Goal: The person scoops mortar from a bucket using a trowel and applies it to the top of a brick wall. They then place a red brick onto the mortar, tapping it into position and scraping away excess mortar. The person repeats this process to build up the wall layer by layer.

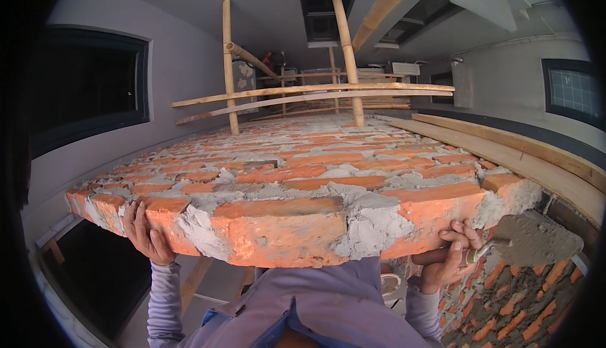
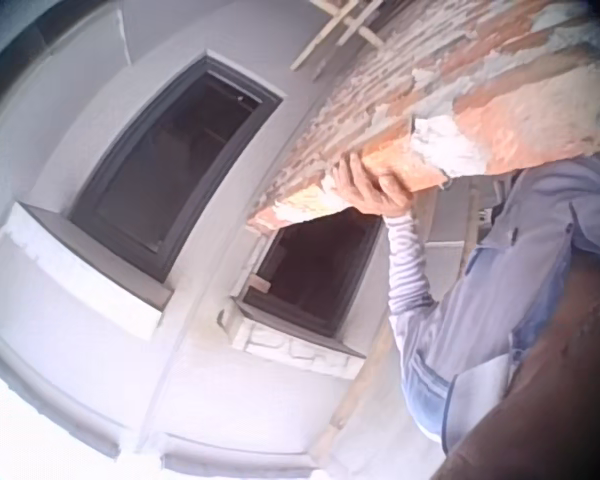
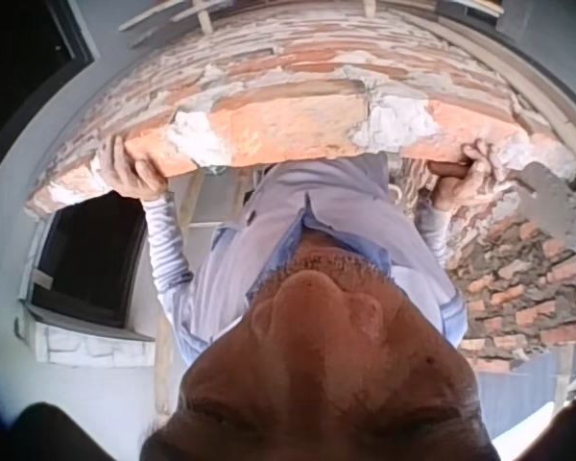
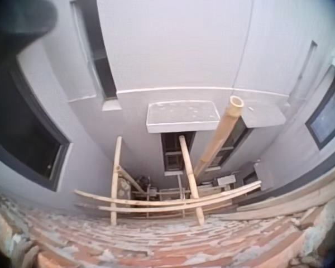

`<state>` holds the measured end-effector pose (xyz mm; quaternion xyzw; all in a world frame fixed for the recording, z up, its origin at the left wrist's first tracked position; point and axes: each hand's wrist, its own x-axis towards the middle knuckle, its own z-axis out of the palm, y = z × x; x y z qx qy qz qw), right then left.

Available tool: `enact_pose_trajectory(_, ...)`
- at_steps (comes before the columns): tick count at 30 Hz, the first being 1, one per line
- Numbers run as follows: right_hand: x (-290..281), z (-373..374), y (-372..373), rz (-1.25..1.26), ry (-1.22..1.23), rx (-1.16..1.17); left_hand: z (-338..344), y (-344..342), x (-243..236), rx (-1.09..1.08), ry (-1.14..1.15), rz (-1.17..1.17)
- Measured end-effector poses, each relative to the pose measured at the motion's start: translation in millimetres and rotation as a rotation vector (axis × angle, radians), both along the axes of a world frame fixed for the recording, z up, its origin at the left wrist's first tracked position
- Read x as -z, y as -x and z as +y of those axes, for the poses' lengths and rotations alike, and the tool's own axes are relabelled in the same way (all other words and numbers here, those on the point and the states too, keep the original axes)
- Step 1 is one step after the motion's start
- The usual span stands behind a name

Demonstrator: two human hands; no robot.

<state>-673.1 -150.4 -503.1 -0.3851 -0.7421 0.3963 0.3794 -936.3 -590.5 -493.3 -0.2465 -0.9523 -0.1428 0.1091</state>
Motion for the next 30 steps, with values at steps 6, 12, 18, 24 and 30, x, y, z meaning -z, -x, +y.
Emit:
enact_pose_trajectory(6,-1.6,2.7,-5.8,-0.075,0.002,-0.026,0.1,-0.7,-1.4,-0.009,0.041,-0.001)
enact_pose_trajectory(12,-6.9,3.8,-1.8,-0.115,-0.002,-0.064,-0.3,-2.0,-1.7,-0.014,0.036,-0.007)
enact_pose_trajectory(18,-6.6,4.7,-0.5,-0.106,0.006,-0.081,-4.1,-2.0,-0.9,-0.026,0.043,-0.036)
enact_pose_trajectory(24,-5.5,5.6,-3.3,-0.104,-0.010,-0.103,0.4,0.9,-5.8,-0.004,0.086,-0.030)
enact_pose_trajectory(30,-3.9,4.0,-3.0,-0.087,-0.007,-0.105,-1.3,0.7,-4.4,-0.019,0.077,-0.038)
